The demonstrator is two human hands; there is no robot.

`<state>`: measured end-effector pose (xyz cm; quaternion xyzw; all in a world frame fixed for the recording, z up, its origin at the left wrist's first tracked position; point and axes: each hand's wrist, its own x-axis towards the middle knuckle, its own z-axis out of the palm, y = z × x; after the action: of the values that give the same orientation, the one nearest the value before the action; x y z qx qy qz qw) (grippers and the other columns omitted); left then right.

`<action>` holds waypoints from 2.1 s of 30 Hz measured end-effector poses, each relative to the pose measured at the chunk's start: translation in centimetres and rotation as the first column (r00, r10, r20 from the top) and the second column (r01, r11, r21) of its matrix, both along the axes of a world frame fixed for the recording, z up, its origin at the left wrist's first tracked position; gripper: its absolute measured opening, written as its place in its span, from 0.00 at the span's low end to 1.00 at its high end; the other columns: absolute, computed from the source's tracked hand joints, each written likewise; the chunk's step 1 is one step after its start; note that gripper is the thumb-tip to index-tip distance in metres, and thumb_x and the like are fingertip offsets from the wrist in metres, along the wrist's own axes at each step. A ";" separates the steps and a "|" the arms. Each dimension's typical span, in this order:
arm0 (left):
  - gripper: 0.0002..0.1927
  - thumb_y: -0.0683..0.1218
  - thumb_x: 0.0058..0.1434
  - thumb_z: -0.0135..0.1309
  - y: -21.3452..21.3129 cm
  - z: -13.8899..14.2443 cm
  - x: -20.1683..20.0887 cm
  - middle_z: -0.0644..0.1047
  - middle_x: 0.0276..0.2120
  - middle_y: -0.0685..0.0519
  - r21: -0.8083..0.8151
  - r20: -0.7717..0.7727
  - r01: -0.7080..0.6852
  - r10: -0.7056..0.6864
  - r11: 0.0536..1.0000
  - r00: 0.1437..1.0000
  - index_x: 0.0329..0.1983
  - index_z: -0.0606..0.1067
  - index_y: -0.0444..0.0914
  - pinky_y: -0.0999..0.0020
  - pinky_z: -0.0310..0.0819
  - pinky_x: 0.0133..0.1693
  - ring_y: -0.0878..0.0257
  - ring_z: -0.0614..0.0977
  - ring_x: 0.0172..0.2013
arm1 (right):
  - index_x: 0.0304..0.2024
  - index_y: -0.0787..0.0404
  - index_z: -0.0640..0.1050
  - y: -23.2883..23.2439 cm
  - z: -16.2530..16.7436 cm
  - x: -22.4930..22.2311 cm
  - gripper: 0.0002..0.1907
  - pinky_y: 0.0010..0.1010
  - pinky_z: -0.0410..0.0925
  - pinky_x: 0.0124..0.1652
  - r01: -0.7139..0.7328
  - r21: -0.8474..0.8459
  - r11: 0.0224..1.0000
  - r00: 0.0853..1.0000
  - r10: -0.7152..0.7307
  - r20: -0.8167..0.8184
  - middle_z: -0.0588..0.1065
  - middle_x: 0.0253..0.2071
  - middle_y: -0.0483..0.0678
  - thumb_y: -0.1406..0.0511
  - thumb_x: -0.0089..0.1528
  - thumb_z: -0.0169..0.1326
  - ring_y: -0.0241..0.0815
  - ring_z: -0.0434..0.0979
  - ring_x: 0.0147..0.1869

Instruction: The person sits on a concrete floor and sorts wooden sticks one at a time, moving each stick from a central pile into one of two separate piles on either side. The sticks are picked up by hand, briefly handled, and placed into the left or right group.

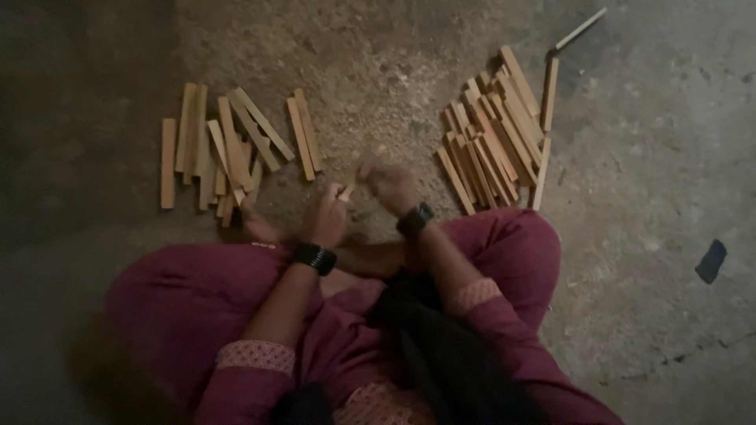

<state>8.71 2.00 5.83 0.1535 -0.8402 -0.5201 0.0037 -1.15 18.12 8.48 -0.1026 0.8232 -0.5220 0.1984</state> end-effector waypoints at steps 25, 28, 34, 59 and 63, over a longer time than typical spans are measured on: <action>0.27 0.48 0.70 0.48 0.7 -4.1 -0.7 0.75 0.44 0.56 0.672 0.234 -0.095 -0.089 0.734 0.968 0.69 0.62 0.34 0.69 0.70 0.38 0.68 0.75 0.37 | 0.46 0.54 0.86 0.1 2.8 0.0 0.12 0.25 0.71 0.26 0.077 0.161 0.984 0.996 -0.082 0.029 0.81 0.27 0.44 0.60 0.65 0.54 0.30 0.78 0.25; 0.26 0.47 0.69 0.49 0.7 -3.3 -1.1 0.76 0.49 0.54 0.623 0.102 -0.012 -0.066 0.782 0.993 0.67 0.62 0.33 0.67 0.72 0.45 0.64 0.77 0.44 | 0.50 0.55 0.85 0.2 2.8 -0.3 0.13 0.26 0.71 0.27 -0.225 0.071 0.972 0.961 0.233 -0.149 0.82 0.31 0.45 0.62 0.64 0.59 0.30 0.78 0.27; 0.19 0.45 0.66 0.50 0.4 2.6 -0.6 0.79 0.41 0.48 0.238 0.251 0.034 -0.095 0.971 0.963 0.59 0.72 0.36 0.59 0.73 0.43 0.55 0.80 0.40 | 0.54 0.58 0.82 0.3 2.8 -1.2 0.13 0.26 0.71 0.25 0.240 -0.085 0.967 0.964 -0.227 0.138 0.81 0.28 0.48 0.65 0.68 0.53 0.33 0.77 0.24; 0.18 0.44 0.64 0.50 -0.4 -1.4 -0.6 0.65 0.21 0.60 0.847 0.296 -0.243 -0.039 0.473 0.954 0.57 0.76 0.38 0.72 0.53 0.18 0.71 0.61 0.17 | 0.39 0.58 0.85 0.8 0.1 -0.8 0.10 0.28 0.72 0.31 -0.146 0.083 0.986 0.957 0.162 -0.239 0.82 0.30 0.46 0.66 0.64 0.53 0.32 0.79 0.29; 0.19 0.50 0.67 0.48 0.1 0.2 -0.5 0.67 0.21 0.60 0.718 0.412 -0.306 -0.028 0.625 0.911 0.59 0.75 0.41 0.72 0.56 0.18 0.70 0.63 0.17 | 0.38 0.61 0.84 0.3 0.9 -0.5 0.12 0.27 0.68 0.26 0.089 0.090 0.992 0.994 -0.083 -0.068 0.79 0.26 0.48 0.62 0.69 0.54 0.32 0.75 0.26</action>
<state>8.25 2.08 6.06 0.3048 -0.5063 -0.7851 -0.1856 -1.61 18.41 9.40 -0.0745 0.8561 -0.4877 0.1538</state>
